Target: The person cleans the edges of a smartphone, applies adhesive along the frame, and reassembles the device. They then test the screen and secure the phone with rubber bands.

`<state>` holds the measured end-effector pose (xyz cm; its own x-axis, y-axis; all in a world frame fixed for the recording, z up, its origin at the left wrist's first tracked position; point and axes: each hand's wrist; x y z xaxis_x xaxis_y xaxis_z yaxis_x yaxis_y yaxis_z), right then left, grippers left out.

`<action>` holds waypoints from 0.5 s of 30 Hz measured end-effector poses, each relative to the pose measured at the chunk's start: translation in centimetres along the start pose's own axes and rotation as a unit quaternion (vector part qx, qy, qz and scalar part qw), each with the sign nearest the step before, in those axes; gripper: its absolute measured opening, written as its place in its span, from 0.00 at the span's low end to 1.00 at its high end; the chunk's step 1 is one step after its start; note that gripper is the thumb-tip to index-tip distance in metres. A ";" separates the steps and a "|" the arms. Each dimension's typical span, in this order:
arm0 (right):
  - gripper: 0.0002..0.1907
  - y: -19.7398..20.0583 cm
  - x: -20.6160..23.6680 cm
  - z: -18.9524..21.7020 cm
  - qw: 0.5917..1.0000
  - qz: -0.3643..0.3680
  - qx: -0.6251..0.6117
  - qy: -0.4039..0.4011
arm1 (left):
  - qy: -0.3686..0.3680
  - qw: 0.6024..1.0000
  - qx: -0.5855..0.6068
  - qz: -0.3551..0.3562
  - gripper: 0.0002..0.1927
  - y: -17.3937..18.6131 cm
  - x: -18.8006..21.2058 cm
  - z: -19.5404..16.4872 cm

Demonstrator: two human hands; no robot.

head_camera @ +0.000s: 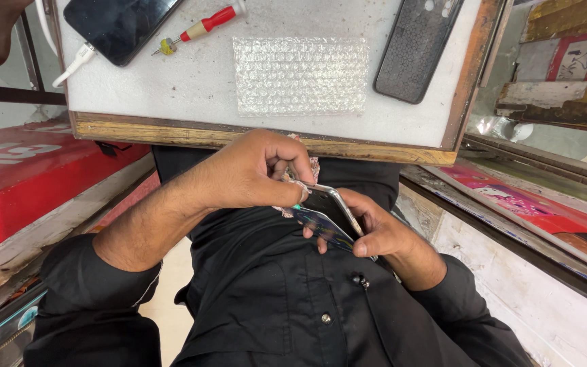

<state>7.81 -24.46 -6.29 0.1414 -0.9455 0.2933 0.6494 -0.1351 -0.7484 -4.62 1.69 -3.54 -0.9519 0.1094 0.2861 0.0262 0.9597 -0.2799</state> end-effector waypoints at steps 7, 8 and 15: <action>0.53 -0.6 0.0 0.4 1.000 -0.007 -0.021 0.003 | -0.011 1.000 0.009 0.001 0.12 0.1 0.5 0.2; 0.53 -0.7 0.2 0.5 0.999 -0.006 -0.032 0.005 | -0.012 1.000 0.013 0.002 0.14 0.3 0.8 -0.1; 0.55 0.3 2.3 2.2 0.987 0.048 -0.148 0.044 | -0.020 0.990 -0.136 -0.027 0.08 2.5 2.0 -6.5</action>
<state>9.96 -26.02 -4.57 0.1173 -0.9784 0.1705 0.3869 -0.1131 -0.9152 -4.45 5.99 2.32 -0.9654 0.0501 0.2558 0.0502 0.9987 -0.0064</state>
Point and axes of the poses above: each hand's wrist, its own x-axis away from the middle knuckle, its own y-axis out of the back of the hand, z = x × y, and after that the axes turned 1 degree about -y, right-handed
